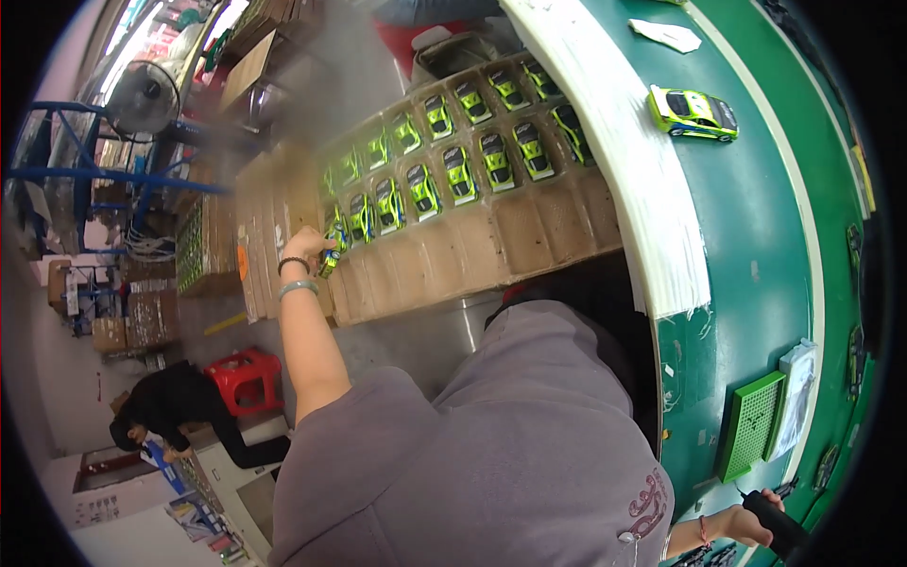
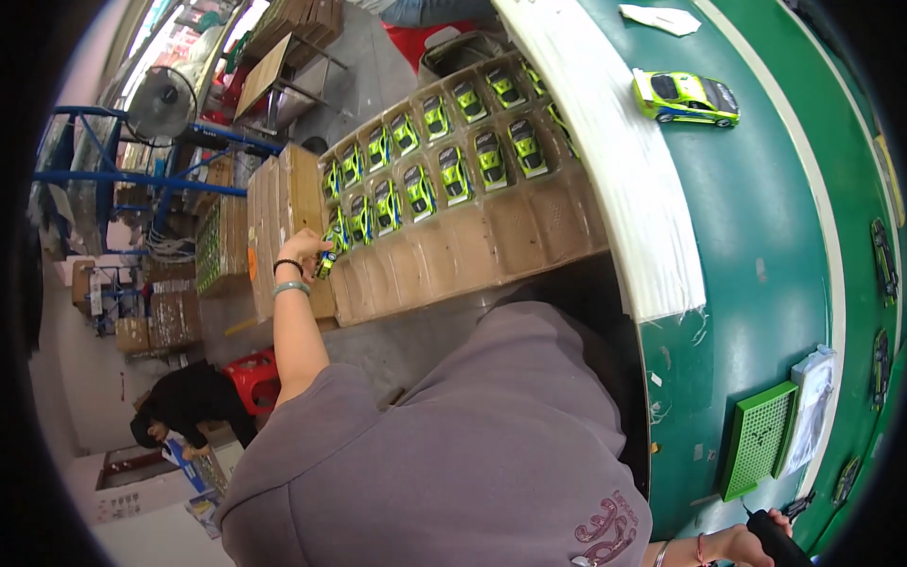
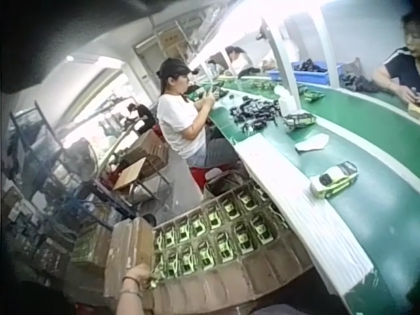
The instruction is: The person assembles toy cars on an assembly line by fastening components together with an electric screwdriver, then places the completed toy cars into a storage tray.
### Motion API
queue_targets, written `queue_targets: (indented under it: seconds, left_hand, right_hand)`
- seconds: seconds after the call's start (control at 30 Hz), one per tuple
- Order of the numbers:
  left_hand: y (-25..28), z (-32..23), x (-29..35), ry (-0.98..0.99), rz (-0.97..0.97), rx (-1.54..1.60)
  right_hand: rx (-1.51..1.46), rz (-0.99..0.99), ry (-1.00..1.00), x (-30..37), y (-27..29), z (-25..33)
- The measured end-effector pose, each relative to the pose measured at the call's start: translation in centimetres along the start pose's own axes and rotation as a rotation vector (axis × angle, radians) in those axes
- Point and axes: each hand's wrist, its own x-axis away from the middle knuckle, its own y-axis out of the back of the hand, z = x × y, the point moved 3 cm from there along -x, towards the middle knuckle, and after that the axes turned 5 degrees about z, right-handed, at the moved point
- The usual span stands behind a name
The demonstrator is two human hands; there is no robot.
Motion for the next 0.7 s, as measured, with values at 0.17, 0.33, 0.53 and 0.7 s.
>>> queue_targets:
  seconds: [0.17,0.33,0.53,0.7]
  left_hand:
    - [-3.1,5.1,-1.7,0.033,0.221,-0.319]
    - [-6.7,8.7,-6.5,-0.068,-0.154,-0.441]
    - [-1.3,-4.5,-5.6,-0.591,-0.310,-0.221]
    - [-1.2,-25.7,16.9,-1.398,0.017,-0.051]
  right_hand:
    - [-0.003,0.044,0.006,0.0,-1.6,-0.1]
    - [0.005,0.043,0.011,0.8,-1.8,0.1]
    - [0.198,-0.095,0.068,1.5,0.7,2.3]
    - [0.012,-0.075,0.027,3.0,-1.6,0.2]
